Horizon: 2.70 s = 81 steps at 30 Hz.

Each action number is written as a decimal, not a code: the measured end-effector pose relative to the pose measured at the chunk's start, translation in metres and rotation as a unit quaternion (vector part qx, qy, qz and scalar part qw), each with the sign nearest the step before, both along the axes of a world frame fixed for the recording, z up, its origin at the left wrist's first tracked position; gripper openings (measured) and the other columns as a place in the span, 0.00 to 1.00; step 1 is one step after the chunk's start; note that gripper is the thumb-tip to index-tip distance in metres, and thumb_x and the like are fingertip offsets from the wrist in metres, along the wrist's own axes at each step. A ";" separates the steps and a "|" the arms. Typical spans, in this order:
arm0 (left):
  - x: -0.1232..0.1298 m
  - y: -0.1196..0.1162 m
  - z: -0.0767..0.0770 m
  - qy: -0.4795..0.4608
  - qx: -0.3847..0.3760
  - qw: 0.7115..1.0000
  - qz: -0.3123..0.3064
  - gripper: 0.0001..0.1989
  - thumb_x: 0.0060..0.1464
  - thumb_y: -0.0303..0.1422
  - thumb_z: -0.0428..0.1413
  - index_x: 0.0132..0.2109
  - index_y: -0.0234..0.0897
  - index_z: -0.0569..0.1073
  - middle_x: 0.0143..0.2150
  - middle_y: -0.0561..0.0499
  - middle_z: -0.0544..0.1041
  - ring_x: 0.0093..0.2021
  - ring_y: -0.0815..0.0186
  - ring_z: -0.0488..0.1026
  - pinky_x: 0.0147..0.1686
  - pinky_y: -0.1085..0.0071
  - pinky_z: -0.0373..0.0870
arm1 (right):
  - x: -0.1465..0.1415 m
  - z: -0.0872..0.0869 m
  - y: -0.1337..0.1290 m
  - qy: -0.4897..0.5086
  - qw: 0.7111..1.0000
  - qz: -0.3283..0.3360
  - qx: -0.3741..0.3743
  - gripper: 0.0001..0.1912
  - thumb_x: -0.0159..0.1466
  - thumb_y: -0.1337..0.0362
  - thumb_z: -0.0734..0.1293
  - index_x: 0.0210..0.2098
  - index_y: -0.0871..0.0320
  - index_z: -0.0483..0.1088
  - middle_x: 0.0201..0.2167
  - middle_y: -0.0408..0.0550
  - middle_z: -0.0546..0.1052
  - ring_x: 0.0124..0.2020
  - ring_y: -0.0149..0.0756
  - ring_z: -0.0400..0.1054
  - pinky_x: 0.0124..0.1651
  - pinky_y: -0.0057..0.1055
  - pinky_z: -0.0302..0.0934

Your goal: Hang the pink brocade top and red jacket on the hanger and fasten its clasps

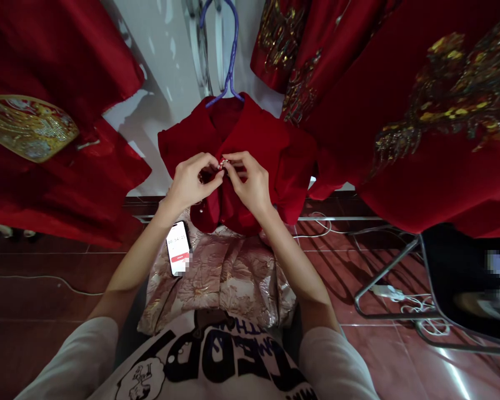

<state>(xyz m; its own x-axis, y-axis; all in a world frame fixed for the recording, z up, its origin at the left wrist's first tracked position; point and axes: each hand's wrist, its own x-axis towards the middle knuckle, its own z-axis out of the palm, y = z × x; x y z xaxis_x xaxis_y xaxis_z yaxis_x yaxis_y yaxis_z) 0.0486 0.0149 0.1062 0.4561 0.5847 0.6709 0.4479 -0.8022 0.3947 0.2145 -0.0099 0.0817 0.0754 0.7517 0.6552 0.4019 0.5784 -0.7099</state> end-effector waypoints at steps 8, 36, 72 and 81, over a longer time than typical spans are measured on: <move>0.009 0.000 -0.003 -0.004 0.000 0.999 0.043 0.05 0.56 0.27 0.58 0.34 0.37 0.68 0.31 0.54 0.73 0.33 0.68 0.72 0.36 0.70 0.69 | 0.004 -0.002 -0.002 0.056 0.997 0.040 -0.035 0.17 0.64 0.53 0.70 0.49 0.54 0.77 0.47 0.47 0.80 0.45 0.36 0.78 0.48 0.35 0.76; -0.028 -0.004 -0.030 -0.068 -0.284 0.946 -0.140 0.10 0.66 0.34 0.51 0.43 0.38 0.77 0.43 0.47 0.82 0.36 0.70 0.79 0.40 0.71 0.78 | 0.065 -0.041 -0.005 -0.144 0.968 0.094 -0.182 0.25 0.52 0.62 0.72 0.45 0.55 0.58 0.37 0.45 0.69 0.31 0.33 0.69 0.30 0.31 0.66; -0.042 0.017 -0.096 -0.175 -0.270 0.946 0.044 0.11 0.53 0.24 0.59 0.45 0.35 0.74 0.45 0.45 0.82 0.41 0.67 0.81 0.44 0.68 0.80 | -0.024 -0.042 0.027 -0.046 0.977 0.120 -0.173 0.12 0.63 0.63 0.68 0.46 0.57 0.76 0.40 0.49 0.82 0.39 0.35 0.77 0.48 0.36 0.72; -0.038 0.015 -0.101 -0.213 -0.241 0.944 0.072 0.11 0.55 0.28 0.62 0.46 0.36 0.78 0.45 0.45 0.83 0.42 0.65 0.82 0.48 0.64 0.80 | -0.039 -0.048 0.022 -0.043 0.986 0.054 -0.151 0.10 0.62 0.63 0.69 0.43 0.58 0.75 0.34 0.47 0.79 0.32 0.33 0.74 0.38 0.31 0.73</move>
